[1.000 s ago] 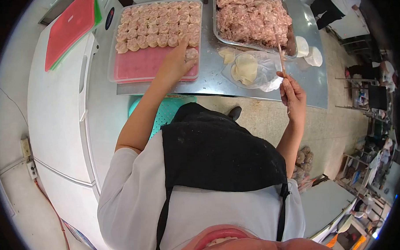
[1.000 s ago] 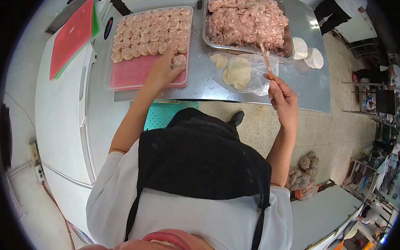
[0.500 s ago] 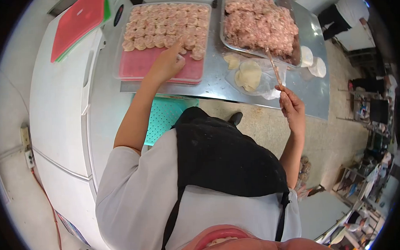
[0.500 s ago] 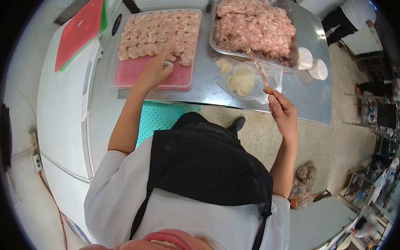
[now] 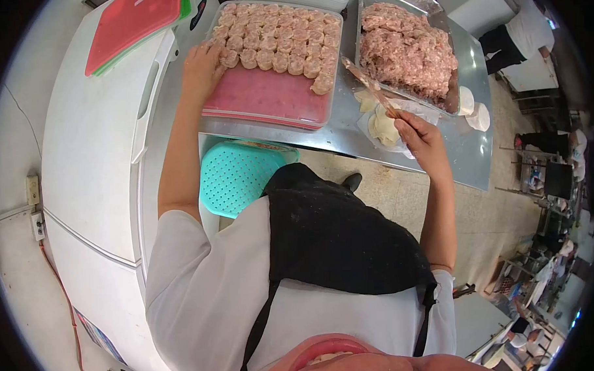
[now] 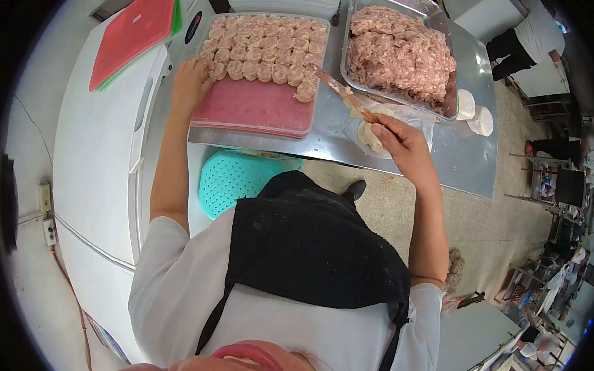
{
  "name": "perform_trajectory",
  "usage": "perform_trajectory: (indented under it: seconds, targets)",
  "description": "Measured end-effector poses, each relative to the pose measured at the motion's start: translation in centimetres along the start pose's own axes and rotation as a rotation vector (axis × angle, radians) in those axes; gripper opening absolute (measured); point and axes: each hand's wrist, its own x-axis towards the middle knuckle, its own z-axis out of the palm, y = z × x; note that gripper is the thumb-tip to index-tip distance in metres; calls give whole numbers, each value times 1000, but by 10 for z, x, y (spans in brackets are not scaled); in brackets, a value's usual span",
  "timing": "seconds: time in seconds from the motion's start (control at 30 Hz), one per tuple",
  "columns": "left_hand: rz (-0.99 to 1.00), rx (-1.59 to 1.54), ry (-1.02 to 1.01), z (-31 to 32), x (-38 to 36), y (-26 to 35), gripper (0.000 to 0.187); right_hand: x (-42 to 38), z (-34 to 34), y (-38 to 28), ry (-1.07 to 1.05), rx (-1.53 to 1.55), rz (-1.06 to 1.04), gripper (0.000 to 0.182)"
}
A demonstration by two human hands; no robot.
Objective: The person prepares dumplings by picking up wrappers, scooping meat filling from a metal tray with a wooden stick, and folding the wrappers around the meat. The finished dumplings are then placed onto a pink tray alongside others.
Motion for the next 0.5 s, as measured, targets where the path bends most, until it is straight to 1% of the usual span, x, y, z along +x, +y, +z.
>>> perform_trajectory:
  seconds: [0.07,0.13,0.17,0.23,0.27,0.33,0.47,0.5]
  targets:
    - [5,11,-4,-4,0,-5,43,5,4,6,-9,-10,-4,33]
    - [18,-101,-97,-18,1,4,44,6,5,5,-8,-18,-5,33]
    - [20,-106,-96,-20,0,9,44,5,5,2,-15,-13,26,33]
    - [119,-108,85,-21,3,23,41,4,4,-1,-11,-6,61,33]
    - [126,-113,83,-18,7,31,41,4,3,-1,-4,-13,38,33]
    - [210,-157,-19,-9,14,41,44,6,1,0,8,-22,14,33]
    - [210,-146,50,11,22,21,47,5,-6,3,12,-9,64,33]
    - [163,-129,-11,3,20,21,47,4,-8,4,7,-3,79,34]
